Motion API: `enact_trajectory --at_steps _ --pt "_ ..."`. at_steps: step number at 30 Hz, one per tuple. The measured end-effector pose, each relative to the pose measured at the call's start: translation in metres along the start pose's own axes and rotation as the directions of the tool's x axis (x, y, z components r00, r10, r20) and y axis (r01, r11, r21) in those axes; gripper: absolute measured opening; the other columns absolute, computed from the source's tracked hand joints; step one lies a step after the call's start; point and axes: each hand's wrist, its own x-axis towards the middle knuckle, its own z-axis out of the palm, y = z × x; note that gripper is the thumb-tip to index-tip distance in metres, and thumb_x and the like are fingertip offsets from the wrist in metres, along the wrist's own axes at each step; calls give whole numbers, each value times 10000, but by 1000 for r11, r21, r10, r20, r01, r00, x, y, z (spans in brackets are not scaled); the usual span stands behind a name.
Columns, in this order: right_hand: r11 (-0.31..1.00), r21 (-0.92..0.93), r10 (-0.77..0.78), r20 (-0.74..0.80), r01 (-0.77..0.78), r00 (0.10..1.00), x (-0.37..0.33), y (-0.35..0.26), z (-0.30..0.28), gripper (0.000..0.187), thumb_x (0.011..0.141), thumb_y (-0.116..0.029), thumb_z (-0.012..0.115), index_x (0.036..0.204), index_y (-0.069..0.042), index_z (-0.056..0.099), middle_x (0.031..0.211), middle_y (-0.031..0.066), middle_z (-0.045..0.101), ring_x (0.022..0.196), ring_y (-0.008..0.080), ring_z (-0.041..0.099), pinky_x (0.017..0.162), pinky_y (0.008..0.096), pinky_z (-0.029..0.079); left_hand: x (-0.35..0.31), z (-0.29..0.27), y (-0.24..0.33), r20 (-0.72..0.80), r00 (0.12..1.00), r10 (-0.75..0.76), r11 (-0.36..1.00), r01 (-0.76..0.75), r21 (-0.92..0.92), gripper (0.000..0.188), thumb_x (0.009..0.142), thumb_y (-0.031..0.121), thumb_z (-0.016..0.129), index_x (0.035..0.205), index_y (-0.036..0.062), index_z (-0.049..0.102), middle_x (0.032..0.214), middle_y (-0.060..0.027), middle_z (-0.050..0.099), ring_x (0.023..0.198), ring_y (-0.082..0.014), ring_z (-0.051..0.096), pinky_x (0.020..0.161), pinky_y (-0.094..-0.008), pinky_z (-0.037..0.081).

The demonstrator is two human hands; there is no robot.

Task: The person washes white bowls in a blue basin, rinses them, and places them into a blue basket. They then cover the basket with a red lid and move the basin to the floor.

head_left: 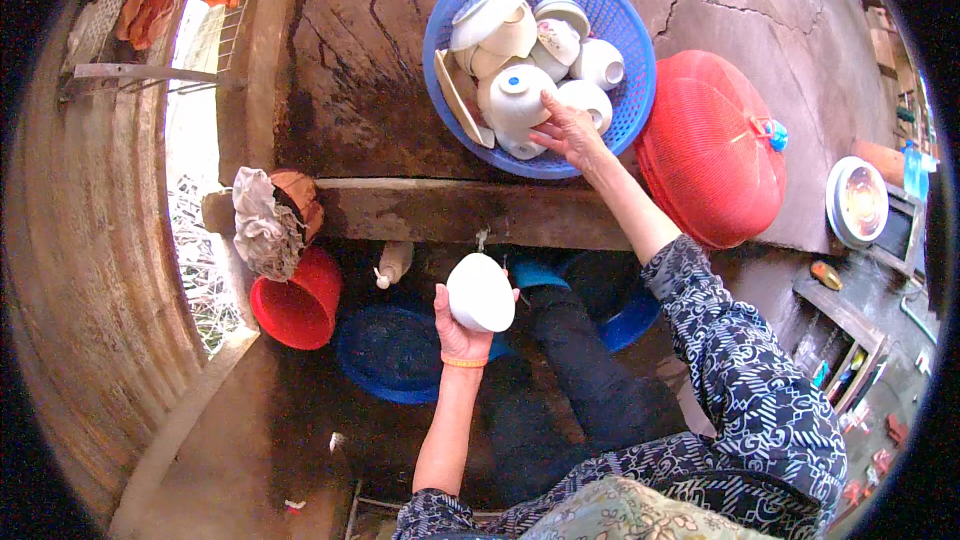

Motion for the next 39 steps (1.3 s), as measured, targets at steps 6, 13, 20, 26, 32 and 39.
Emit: enact_trajectory --at_steps 6,13,20,26,32,39 --pt "781 -596 -366 -191 189 911 -16 33 -2 376 880 -301 628 1061 28 611 893 109 666 714 143 649 617 267 543 8 -32 14 13 1000 -5 998 4 63 668 802 489 659 1292 76 473 1172 -128 581 1083 -289 571 877 -541 502" --pt "887 -460 150 351 30 924 -123 79 3 430 902 -390 592 1158 -44 575 1040 74 631 907 162 615 756 334 541 36 -21 11 -45 954 295 851 -241 467 586 842 409 655 1279 64 473 1170 -74 573 997 -217 597 837 -442 536" --pt "952 -303 99 410 34 907 -166 89 40 471 876 -313 653 1242 -39 539 1177 42 590 1053 145 550 929 338 439 46 29 7 171 875 452 479 -400 781 551 910 318 587 1340 22 410 1349 -124 430 1242 -228 403 1053 -357 305" --pt "981 88 -193 377 172 906 -121 53 26 497 896 -269 621 1305 -36 465 1228 47 570 1107 174 547 973 366 429 48 26 24 145 937 318 665 -330 670 574 961 354 467 1452 125 279 1453 -97 330 1332 -252 328 1066 -413 291" --pt "793 555 -426 210 251 880 -19 -20 7 439 920 -239 581 1305 -73 454 1313 70 510 1231 231 448 1077 429 321 50 8 21 -4 975 222 647 -145 749 614 933 370 515 1449 131 284 1434 -123 365 1291 -280 392 1016 -417 376" --pt "581 750 -462 -18 318 887 85 -41 1 519 842 -242 677 1284 -71 464 1319 104 500 1254 282 424 1076 511 315 45 -8 -3 -95 990 106 617 9 787 598 944 371 498 1446 124 287 1423 -134 382 1274 -294 408 1000 -437 396"
